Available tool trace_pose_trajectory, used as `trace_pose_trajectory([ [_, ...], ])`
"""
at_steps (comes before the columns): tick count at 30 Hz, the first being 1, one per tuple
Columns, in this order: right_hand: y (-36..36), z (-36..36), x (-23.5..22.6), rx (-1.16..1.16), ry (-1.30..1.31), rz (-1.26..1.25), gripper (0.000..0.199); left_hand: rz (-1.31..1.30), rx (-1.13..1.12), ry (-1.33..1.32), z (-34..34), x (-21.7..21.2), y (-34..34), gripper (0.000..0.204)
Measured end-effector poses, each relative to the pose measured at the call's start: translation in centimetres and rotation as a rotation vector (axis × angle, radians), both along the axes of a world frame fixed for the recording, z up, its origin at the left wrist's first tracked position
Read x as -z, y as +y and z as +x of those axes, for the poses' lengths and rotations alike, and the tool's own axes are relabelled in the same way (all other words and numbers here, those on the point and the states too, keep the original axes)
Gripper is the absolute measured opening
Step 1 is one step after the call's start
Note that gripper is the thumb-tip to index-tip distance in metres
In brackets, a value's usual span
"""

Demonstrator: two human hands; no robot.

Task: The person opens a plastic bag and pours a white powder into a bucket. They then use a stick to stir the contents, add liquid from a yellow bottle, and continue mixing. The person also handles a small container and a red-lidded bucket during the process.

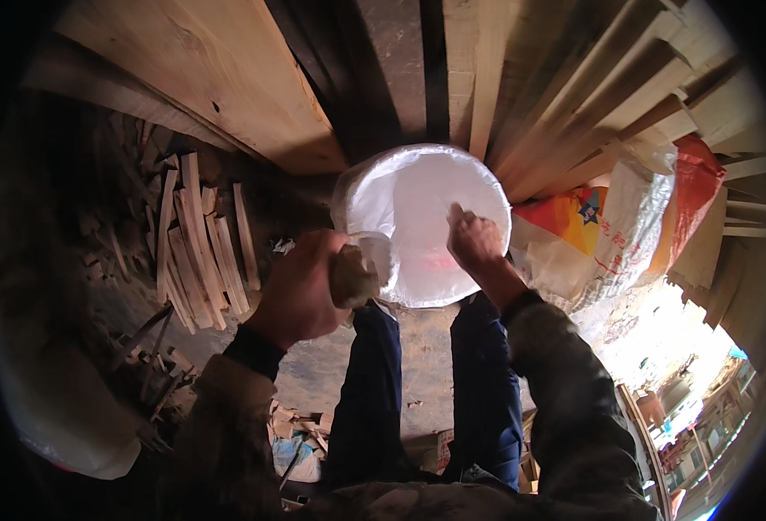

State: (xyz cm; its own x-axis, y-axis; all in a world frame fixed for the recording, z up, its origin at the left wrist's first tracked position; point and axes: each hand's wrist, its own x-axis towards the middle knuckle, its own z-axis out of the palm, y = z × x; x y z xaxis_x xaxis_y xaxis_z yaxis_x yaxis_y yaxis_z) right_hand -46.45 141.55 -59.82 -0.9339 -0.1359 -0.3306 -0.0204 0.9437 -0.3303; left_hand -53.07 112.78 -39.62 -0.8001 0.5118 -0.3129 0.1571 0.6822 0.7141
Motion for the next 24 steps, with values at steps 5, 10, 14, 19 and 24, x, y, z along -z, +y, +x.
trace_pose_trajectory([
  [5,-5.0,-2.5,13.7,0.177,-0.219,0.034,0.019,0.011,0.079,0.045,0.4,0.6,-0.9,0.067],
  [10,-5.2,-2.6,15.0,0.284,-0.412,-0.036,0.025,0.009,0.054,0.021,0.6,0.8,-1.6,0.069],
  [14,-2.4,-2.6,7.9,0.396,-0.418,-0.173,0.029,0.031,0.007,-0.02,0.1,0.9,-0.6,0.06],
  [19,3.5,0.4,-4.8,0.7,-0.49,-0.642,0.032,0.05,-0.026,-0.098,-1.1,0.4,0.7,0.058],
  [24,4.3,4.7,-12.0,0.809,-0.524,-1.083,0.03,-0.008,0.014,-0.098,-1.3,0.5,0.9,0.063],
])
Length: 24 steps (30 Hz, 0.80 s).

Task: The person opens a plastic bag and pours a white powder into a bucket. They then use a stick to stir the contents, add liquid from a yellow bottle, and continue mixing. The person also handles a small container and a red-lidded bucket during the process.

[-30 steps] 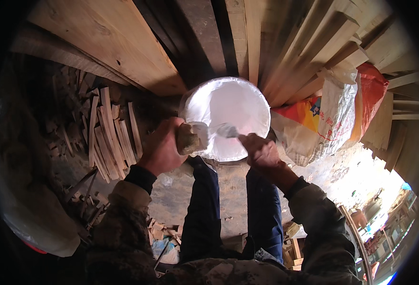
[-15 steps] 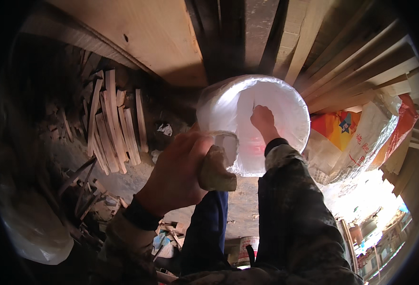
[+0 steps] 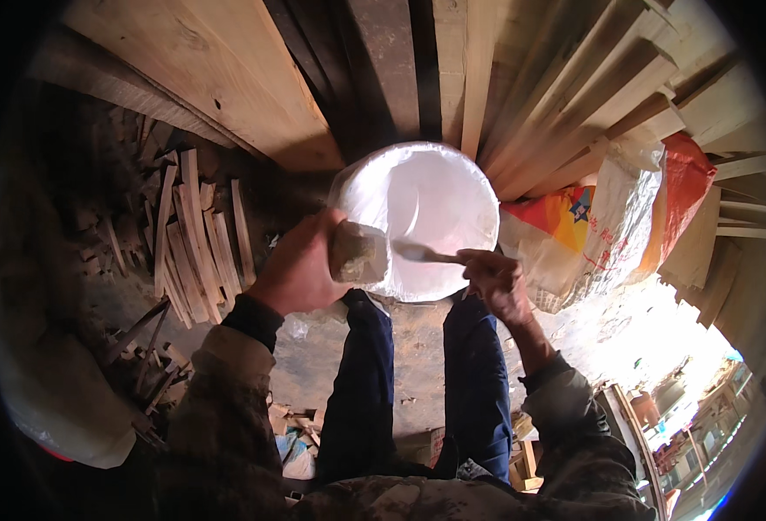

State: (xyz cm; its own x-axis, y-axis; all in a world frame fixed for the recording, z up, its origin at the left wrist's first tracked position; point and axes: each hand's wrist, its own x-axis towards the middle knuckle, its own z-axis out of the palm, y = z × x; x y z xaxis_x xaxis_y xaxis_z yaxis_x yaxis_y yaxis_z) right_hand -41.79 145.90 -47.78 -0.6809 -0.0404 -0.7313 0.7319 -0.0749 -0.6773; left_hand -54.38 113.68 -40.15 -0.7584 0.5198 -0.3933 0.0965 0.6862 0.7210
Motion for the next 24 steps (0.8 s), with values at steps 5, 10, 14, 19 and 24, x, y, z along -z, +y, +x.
trace_pose_trajectory([
  [5,-7.1,1.5,4.1,-0.425,0.811,0.363,0.04,-0.067,0.034,0.014,0.3,0.3,0.4,0.064],
  [10,-6.0,2.0,6.7,-0.462,1.102,0.498,0.052,-0.094,-0.007,-0.029,0.9,0.2,0.4,0.063],
  [14,-3.3,2.2,4.5,-0.581,1.055,0.599,0.051,-0.08,-0.024,0.006,1.1,0.6,0.0,0.064],
  [19,-2.1,1.5,2.5,-0.574,0.97,0.756,0.039,-0.035,-0.01,0.074,1.3,0.4,-0.6,0.064],
  [24,-3.8,-2.6,9.9,-0.7,0.593,1.024,0.007,0.057,-0.042,0.005,1.7,0.3,-1.3,0.059],
])
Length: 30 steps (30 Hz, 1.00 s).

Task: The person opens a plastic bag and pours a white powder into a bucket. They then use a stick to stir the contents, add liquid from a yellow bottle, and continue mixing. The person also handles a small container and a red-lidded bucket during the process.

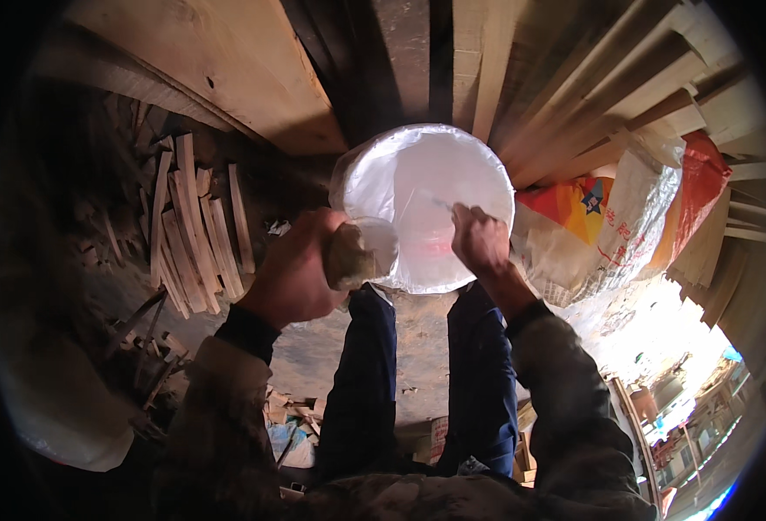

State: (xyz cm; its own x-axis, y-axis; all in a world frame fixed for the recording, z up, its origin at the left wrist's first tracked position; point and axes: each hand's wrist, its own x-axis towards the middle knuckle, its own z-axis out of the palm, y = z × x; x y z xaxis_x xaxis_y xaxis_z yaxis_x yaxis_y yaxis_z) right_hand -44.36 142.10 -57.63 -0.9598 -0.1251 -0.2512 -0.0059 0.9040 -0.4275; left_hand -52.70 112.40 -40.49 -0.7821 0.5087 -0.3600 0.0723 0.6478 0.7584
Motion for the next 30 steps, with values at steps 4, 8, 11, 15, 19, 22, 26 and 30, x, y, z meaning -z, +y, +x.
trace_pose_trajectory([
  [4,-3.4,-3.7,10.8,0.106,-0.099,0.156,0.012,0.062,0.057,0.024,0.0,0.4,-0.7,0.057],
  [8,-6.4,-3.8,16.2,0.051,-0.488,0.183,0.018,0.001,0.045,0.04,0.5,0.5,-1.2,0.064],
  [11,-6.1,-3.7,14.9,0.231,-0.579,0.049,0.026,-0.005,0.028,0.067,0.7,0.6,-1.3,0.067],
  [15,-3.5,-2.6,7.9,0.391,-0.49,-0.115,0.029,-0.002,0.013,0.039,0.7,0.5,-1.3,0.068],
  [19,0.1,0.9,-1.8,0.549,-0.382,-0.385,0.024,0.04,0.011,0.09,0.4,0.5,-0.9,0.065],
  [22,1.5,3.3,-7.8,0.636,-0.367,-0.58,0.023,0.044,-0.023,0.028,0.4,0.6,-0.5,0.062],
  [26,-1.5,4.6,-9.5,0.162,0.071,-0.722,0.04,0.033,-0.004,0.07,0.8,0.7,0.0,0.061],
  [30,-4.3,4.3,-5.3,-0.18,0.286,-0.609,0.053,-0.077,-0.044,-0.022,1.1,0.2,0.2,0.063],
])
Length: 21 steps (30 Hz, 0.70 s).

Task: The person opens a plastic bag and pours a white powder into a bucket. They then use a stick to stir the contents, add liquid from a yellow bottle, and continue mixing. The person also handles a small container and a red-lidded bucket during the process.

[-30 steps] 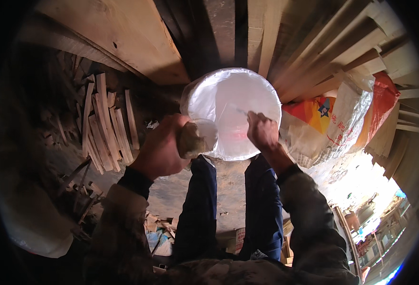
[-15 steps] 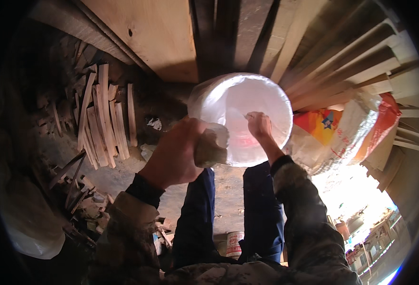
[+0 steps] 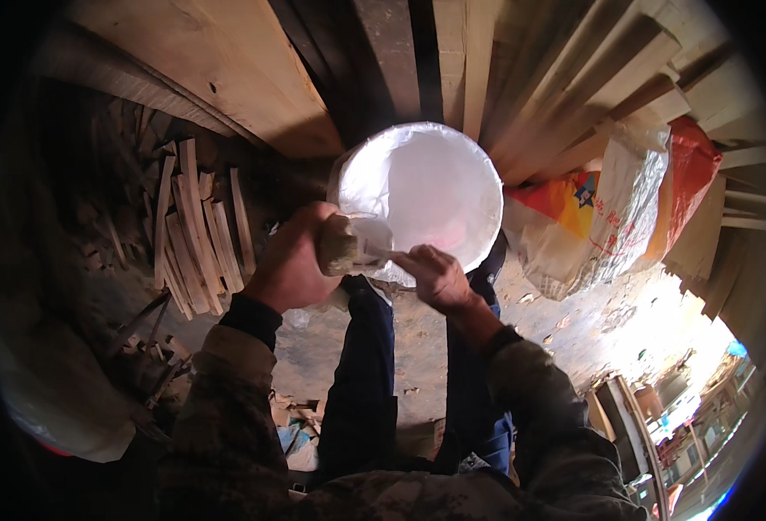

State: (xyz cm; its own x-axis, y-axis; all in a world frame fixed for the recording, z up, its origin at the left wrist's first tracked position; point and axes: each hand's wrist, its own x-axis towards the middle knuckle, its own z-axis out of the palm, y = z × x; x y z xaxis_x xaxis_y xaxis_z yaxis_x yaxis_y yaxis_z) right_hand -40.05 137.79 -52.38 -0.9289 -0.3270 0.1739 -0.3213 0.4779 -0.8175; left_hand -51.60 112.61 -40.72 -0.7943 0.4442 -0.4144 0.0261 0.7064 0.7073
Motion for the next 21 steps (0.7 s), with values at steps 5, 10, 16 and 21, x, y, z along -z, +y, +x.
trace_pose_trajectory([
  [5,3.1,1.7,1.1,-0.024,0.005,0.115,0.051,0.023,-0.026,-0.001,-0.1,0.0,0.0,0.064],
  [10,5.6,1.7,-1.8,-0.049,-0.02,0.237,0.061,-0.011,-0.007,0.037,0.5,0.5,-0.3,0.062],
  [16,7.5,0.8,-1.9,0.118,-0.158,0.375,0.041,0.094,-0.045,0.032,0.8,0.7,-0.6,0.059],
  [21,3.5,-5.2,7.9,0.264,-0.307,0.636,0.017,0.196,-0.049,0.045,0.6,0.5,-0.5,0.056],
])
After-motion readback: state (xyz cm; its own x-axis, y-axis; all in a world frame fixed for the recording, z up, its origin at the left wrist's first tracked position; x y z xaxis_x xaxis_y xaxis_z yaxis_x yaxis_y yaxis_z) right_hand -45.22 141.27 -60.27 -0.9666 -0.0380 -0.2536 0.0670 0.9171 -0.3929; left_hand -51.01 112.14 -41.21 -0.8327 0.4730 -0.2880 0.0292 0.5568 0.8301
